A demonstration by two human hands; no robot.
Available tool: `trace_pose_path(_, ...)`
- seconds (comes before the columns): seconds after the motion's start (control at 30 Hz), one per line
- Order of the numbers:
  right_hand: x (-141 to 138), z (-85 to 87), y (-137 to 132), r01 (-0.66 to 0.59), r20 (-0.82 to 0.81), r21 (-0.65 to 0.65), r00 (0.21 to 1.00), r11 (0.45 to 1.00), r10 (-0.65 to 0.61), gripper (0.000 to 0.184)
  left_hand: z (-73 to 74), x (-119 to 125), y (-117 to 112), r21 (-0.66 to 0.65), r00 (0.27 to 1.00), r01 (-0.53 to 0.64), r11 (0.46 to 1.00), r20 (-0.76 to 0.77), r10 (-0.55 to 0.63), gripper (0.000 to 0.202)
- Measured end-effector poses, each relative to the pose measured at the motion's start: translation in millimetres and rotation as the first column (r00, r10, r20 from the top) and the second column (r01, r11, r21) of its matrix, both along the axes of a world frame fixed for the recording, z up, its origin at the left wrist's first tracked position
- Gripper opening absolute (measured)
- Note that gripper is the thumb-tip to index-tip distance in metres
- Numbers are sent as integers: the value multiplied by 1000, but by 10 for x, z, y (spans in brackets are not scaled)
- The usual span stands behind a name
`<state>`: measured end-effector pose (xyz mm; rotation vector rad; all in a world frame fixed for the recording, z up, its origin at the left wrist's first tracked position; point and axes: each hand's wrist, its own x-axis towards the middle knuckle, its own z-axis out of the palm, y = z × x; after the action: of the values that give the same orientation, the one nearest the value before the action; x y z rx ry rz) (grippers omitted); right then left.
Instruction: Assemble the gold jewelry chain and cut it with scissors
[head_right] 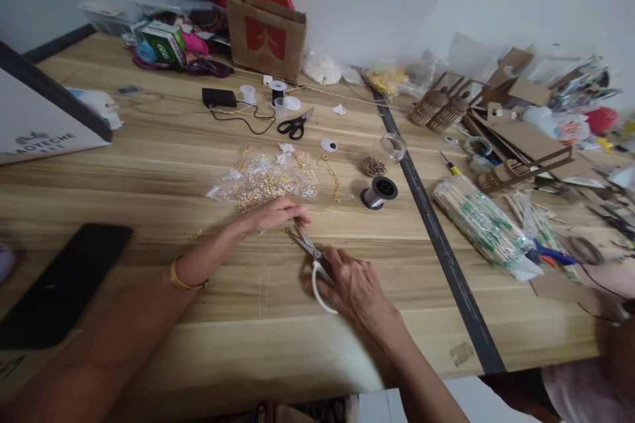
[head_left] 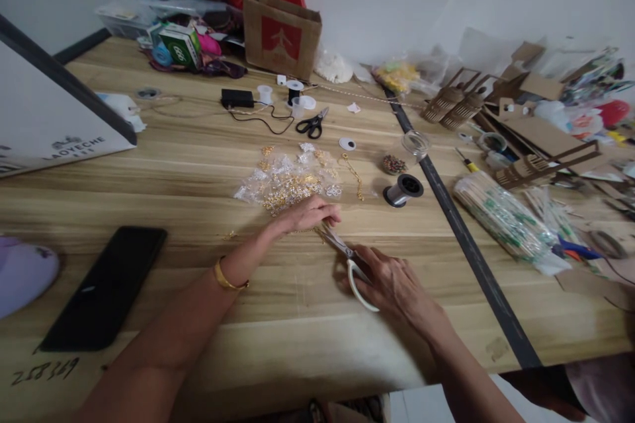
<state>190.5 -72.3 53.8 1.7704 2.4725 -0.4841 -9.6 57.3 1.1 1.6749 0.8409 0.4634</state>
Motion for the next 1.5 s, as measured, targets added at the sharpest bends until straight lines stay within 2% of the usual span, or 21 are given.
trace_pose_path(0.3,-41,-88,53,-14,20,6,1000,1000,13,31,-16,-4,-3,-66,1000,6,998,22,-4,52)
trace_pose_path(0.53,-76,-124,72,-30,39,54,999,998,28,25,-11,-11,-4,-63,1000,3,998,30,-1,50)
trace_pose_path(0.7,-88,-122,76,-25,33,36,999,999,24,20,-41,-8,4,-60,999,10,998,44,-8,51)
trace_pose_path(0.93,-92,-137,75,-19,51,47,999,999,16,22,-62,-13,11,-45,1000,14,999,22,-13,51)
trace_pose_path(1.2,-76,-164,79,-24,29,42,999,999,23,20,-6,-9,-11,-81,1000,3,997,20,-2,48)
trace_pose_path(1.5,-59,-188,80,-33,31,35,999,999,32,25,-72,-11,13,-73,999,8,997,37,-6,50)
